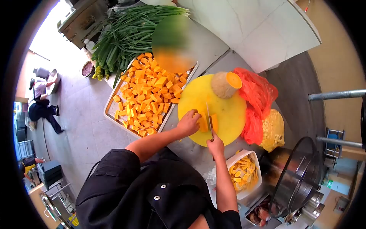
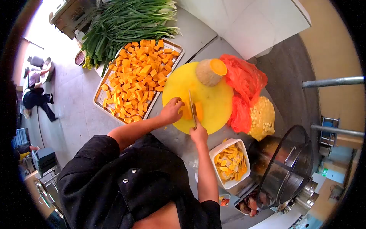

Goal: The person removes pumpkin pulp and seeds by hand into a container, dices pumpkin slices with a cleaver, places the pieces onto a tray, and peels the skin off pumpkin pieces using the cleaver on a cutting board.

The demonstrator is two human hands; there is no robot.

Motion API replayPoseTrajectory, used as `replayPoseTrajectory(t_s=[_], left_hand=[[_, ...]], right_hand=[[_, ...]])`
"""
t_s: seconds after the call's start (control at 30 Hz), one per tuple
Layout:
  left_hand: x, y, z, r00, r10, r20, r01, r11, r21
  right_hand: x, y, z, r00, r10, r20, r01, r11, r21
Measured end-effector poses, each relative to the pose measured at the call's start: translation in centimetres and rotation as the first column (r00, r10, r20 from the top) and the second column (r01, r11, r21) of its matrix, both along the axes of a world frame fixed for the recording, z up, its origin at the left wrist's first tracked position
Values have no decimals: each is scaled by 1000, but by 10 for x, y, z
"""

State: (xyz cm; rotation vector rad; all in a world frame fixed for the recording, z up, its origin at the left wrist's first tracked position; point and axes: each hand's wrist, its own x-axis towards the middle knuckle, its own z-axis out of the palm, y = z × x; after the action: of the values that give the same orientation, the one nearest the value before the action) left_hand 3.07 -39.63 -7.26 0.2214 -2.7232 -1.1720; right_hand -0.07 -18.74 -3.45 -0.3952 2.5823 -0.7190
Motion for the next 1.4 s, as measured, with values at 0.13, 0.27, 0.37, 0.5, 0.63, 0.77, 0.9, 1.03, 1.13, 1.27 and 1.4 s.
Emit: replayPoseTrajectory(t_s=[0.13, 0.27, 0.37, 0.5, 0.63, 0.77, 0.9, 1.03, 1.13, 1.27, 1.4], left_hand=[[7, 11, -13, 999, -21, 25, 21, 1000, 23], [5, 33, -5, 965, 237, 111, -252, 956, 152], [-11, 67, -6, 943, 329, 55, -333, 934, 131], [-45, 97, -7, 966, 153, 207, -157, 988, 1], [-57, 131, -23, 971, 220, 96, -201, 965, -168], [-61, 109, -38, 986, -159, -44, 140, 950, -279], [-60, 46, -12, 794, -606, 46, 575, 726, -376], [-60, 32, -78, 786, -554, -272, 469, 823, -322], [-40, 38, -62, 967, -254, 34, 255, 966, -47], [-17, 25, -30, 972, -186, -142, 169, 978, -124], [-15, 21, -16, 976, -197, -91, 188, 977, -101]], right_hand=[[-20, -8, 14, 830, -161, 534, 256, 961, -108], [-9, -13, 62, 868, -238, 436, 384, 878, -285], [5, 5, 70, 887, -352, 299, 442, 835, -328], [25, 56, 15, 749, -502, 433, 659, 634, -405], [42, 87, 3, 725, -585, 363, 686, 653, -320], [47, 88, 24, 721, -601, 345, 690, 665, -285], [39, 89, 19, 785, -563, 257, 615, 758, -217], [32, 95, -33, 860, -382, 339, 490, 803, -338], [46, 81, -21, 977, -160, -138, 134, 974, -183], [52, 51, 8, 954, -290, -78, 281, 953, -111], [51, 23, 8, 980, -193, -55, 191, 981, -35]])
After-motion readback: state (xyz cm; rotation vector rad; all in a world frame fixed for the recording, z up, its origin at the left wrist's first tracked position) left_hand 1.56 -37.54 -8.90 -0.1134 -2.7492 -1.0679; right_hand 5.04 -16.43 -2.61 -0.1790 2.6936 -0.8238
